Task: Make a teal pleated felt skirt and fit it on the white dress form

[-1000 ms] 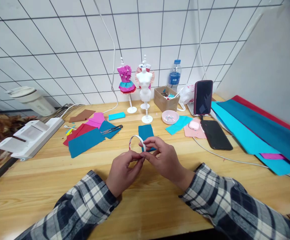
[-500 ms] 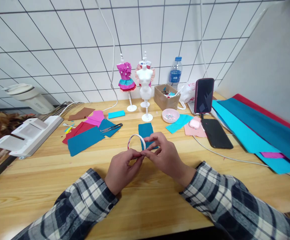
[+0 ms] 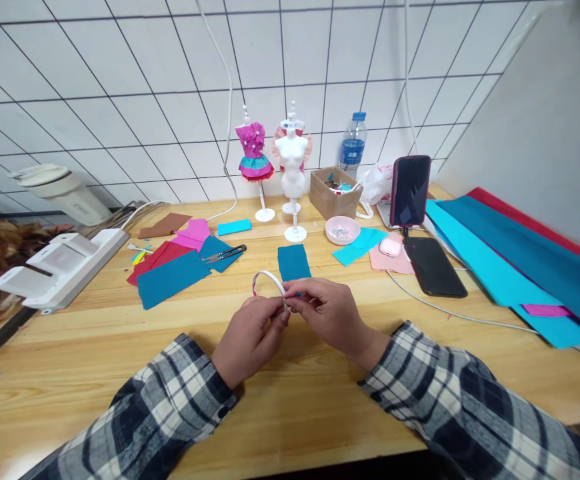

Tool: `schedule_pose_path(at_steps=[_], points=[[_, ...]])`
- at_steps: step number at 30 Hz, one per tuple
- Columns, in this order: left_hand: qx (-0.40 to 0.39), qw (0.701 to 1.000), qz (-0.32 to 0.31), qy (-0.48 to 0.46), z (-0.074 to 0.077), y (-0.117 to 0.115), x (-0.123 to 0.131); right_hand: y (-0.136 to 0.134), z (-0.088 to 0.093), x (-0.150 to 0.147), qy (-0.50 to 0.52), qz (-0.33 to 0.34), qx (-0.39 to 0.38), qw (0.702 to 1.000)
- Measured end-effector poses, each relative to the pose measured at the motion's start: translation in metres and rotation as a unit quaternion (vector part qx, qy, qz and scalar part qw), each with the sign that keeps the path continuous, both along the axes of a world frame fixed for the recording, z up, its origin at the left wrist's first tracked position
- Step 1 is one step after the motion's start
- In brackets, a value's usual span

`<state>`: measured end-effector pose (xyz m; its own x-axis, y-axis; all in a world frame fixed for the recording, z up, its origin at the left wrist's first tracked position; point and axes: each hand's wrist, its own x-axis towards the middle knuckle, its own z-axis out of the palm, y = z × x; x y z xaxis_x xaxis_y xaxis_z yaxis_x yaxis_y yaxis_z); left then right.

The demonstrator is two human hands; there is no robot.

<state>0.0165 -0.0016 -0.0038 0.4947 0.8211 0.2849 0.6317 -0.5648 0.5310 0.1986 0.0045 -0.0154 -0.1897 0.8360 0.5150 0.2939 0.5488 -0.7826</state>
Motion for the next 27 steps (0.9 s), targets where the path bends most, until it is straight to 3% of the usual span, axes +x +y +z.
schedule_pose_path(at_steps=[2,6,12,16,23,27], points=[[-0.014,1.0,0.003,0.009,0.0011,0.0001,-0.0011,-0.0005,0.0004,0.0,0.006,0.012,-0.024,1.0],[-0.043,0.998,0.005,0.038,0.0017,-0.0003,-0.0027,0.0009,0.0013,0.0024,-0.01,-0.028,-0.054,0.998],[-0.047,0.996,0.016,0.076,0.0019,0.0002,-0.0025,0.0035,0.0005,0.0051,-0.075,-0.022,0.04,0.996],[-0.057,0.995,0.022,0.075,0.0015,0.0019,-0.0045,0.0017,0.0034,0.0049,-0.113,-0.013,0.05,0.992],[-0.009,0.998,-0.006,0.062,0.0037,0.0041,-0.0079,-0.0022,0.0083,0.0008,-0.2,-0.015,0.082,0.976],[-0.019,0.999,-0.007,0.044,0.0049,0.0024,-0.0072,-0.0039,0.0053,-0.0011,-0.233,-0.026,0.155,0.96]])
